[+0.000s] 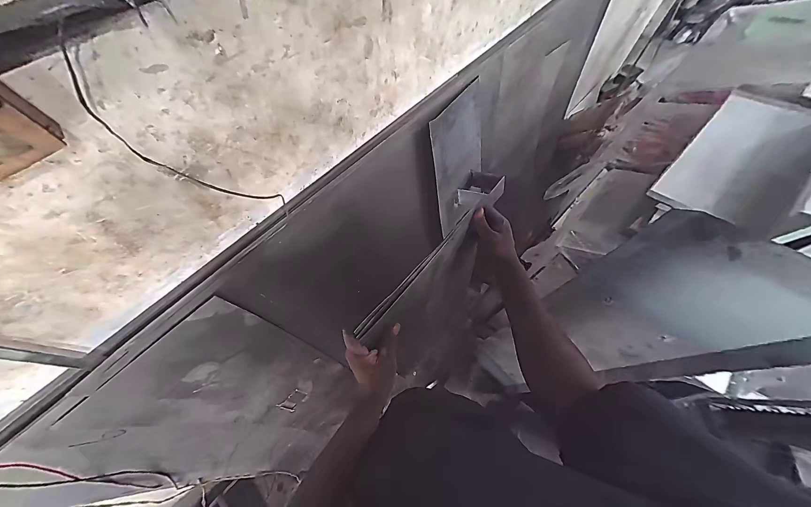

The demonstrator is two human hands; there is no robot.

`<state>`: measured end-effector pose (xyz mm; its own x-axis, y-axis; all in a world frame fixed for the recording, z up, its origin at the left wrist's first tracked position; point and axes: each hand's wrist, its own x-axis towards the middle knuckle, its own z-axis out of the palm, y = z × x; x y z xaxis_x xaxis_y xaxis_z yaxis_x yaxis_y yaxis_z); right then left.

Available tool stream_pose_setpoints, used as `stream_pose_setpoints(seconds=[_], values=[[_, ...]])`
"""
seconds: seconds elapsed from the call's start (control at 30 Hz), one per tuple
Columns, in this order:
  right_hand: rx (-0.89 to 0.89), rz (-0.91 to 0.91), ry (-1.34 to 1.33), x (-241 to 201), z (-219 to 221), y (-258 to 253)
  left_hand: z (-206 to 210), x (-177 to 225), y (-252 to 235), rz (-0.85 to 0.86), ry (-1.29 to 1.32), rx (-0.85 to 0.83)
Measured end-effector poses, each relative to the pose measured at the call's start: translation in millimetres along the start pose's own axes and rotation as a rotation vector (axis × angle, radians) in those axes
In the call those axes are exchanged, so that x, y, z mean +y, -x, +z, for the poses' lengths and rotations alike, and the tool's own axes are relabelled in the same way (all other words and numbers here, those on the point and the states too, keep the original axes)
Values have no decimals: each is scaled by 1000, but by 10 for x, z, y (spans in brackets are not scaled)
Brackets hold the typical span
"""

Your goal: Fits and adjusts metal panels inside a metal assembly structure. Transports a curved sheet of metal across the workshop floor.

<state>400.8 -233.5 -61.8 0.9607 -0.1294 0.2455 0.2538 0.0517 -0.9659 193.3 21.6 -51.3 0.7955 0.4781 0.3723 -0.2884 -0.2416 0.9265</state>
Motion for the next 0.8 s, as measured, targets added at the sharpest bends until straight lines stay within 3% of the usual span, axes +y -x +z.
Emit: stream_pose_setpoints(seconds=[0.13, 0.4, 0.63, 0.8], values=[[24, 3, 93, -21, -91, 87, 19, 33, -41, -45, -99, 5], [74, 92, -5, -279, 32, 392, -263, 101, -247, -216, 176, 158], [110, 14, -108, -431, 235, 493, -507, 180, -288, -56, 82, 115], [63, 0, -145, -193, 260, 426, -492, 83, -260, -30, 2, 78]])
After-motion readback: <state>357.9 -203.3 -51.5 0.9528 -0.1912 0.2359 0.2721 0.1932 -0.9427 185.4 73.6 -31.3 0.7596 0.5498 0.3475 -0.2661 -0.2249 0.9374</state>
